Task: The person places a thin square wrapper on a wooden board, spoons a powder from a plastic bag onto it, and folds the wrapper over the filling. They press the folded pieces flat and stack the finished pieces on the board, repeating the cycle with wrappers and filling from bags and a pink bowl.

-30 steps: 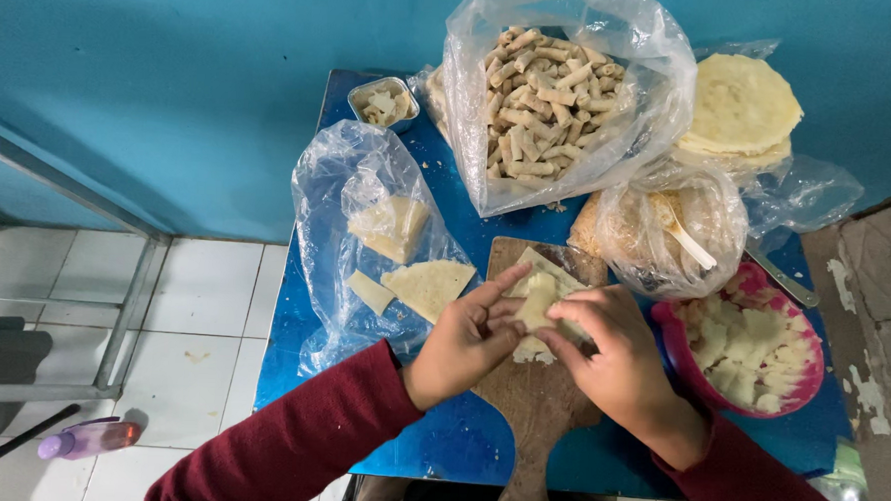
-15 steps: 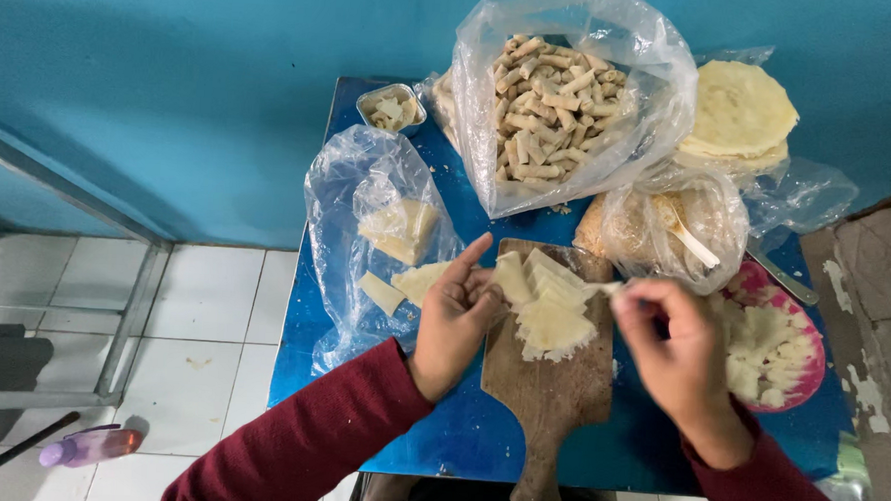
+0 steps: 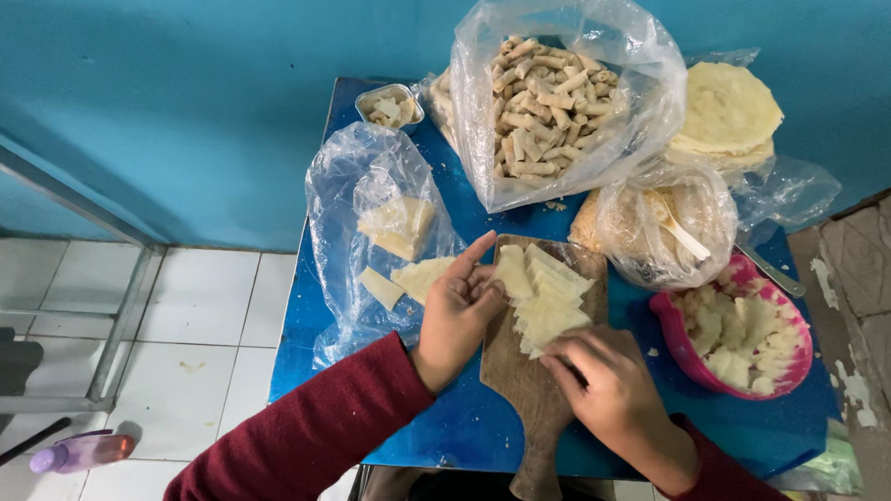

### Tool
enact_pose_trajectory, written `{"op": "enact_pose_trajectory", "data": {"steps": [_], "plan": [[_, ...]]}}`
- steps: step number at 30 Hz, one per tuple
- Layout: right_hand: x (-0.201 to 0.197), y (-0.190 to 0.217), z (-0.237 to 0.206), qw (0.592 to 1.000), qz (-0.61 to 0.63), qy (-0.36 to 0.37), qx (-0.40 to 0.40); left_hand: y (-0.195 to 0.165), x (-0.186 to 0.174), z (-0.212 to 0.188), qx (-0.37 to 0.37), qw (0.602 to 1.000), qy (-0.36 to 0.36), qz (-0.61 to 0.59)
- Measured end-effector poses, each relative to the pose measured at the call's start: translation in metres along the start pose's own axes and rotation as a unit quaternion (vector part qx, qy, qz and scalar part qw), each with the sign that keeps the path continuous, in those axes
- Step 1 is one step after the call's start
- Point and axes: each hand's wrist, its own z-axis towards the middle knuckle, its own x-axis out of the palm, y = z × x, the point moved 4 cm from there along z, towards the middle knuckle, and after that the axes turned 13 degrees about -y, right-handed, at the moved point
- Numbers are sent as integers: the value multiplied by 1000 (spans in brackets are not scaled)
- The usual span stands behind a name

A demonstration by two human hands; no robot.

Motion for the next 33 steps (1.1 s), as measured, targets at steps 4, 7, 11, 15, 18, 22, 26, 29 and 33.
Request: {"op": "enact_pose_trajectory", "data": {"steps": [4,7,11,15,18,22,26,29,33], "plan": [[-6,-9,1,1000,-18,-16,14,3,-1,0,10,1000,-10,17],[-10,-31,5,993,-83,-33,74,4,-1,-1,-6,1000,-4,8],[-6,-42,2,994,-64,-44,77,6,2,0,-29,999,14,-10],[-6,-41,-1,991,-77,-30,102,3,3,-5,-18,999,39,-9],[-13,-33,6,992,-87,-33,89,2,7,-7,-54,995,71,-41],[-24,-9,14,995,-20,-93,-14,-5,15,-16,-56,993,104,-10],[-15,-6,6,995,-6,-95,-27,-11,21,-26,-60,991,119,28],[-2,-29,-6,987,99,-83,98,-12,24,-28,-69,990,120,41],[3,-66,-22,879,328,-115,325,-10,19,-25,-48,994,81,47]]}}
